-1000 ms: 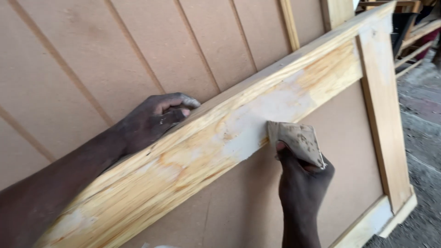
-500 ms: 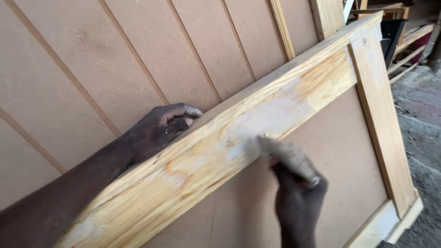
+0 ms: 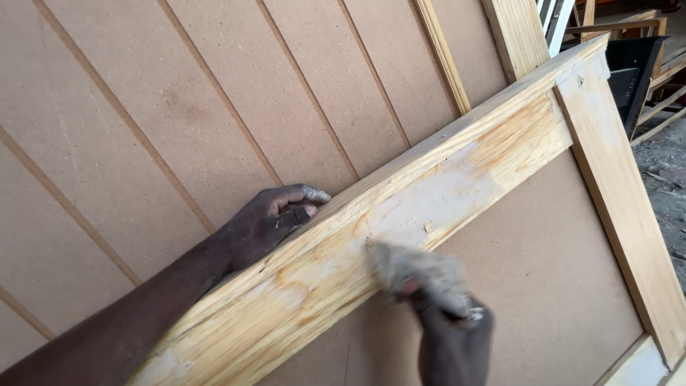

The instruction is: Sanding wood filler on a wooden frame using a sanding block to create a smooth surface.

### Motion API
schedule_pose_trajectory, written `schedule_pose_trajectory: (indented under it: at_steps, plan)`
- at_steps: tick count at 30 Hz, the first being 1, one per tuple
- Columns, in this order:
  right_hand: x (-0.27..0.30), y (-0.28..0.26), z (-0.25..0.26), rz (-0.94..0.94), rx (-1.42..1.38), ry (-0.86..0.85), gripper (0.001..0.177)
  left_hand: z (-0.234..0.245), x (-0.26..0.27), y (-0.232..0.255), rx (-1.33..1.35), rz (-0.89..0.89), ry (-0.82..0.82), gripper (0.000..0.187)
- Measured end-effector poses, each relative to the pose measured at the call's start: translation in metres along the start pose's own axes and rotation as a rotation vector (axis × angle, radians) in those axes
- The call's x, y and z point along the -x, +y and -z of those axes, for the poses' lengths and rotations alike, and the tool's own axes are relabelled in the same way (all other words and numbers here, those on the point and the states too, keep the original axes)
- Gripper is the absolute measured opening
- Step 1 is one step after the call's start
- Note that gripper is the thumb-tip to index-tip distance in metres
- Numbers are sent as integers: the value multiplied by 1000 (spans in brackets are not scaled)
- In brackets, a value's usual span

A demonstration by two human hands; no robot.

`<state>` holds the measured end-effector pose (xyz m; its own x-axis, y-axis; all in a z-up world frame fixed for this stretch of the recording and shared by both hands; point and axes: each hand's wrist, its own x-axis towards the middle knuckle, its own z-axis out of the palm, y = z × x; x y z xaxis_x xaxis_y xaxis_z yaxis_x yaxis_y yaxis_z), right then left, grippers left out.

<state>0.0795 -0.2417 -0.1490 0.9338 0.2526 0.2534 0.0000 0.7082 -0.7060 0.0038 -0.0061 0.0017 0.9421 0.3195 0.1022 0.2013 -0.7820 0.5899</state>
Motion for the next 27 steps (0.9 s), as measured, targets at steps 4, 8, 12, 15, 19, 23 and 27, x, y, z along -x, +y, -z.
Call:
schedule_pose_trajectory:
  at_steps: [4,8,12,15,19,23,27]
  plan:
    - [-32,-7,20,-102,195,263,12,1,0,3,16,-21,-15,48]
    - [-60,-1,34,27,106,197,9,0,3,12,-54,-25,-9,48]
    - [-77,-6,41,64,265,104,20,1,4,15,-120,-46,-6,48]
    - [-89,0,46,21,275,135,17,1,2,10,-115,-29,6,48]
    - [-82,10,43,93,366,93,7,-1,1,6,-69,13,11,48]
    - [-59,0,19,150,388,46,16,-2,-3,5,-78,34,29,42]
    - [-29,-2,-1,519,523,-72,24,-3,0,8,-72,68,35,47]
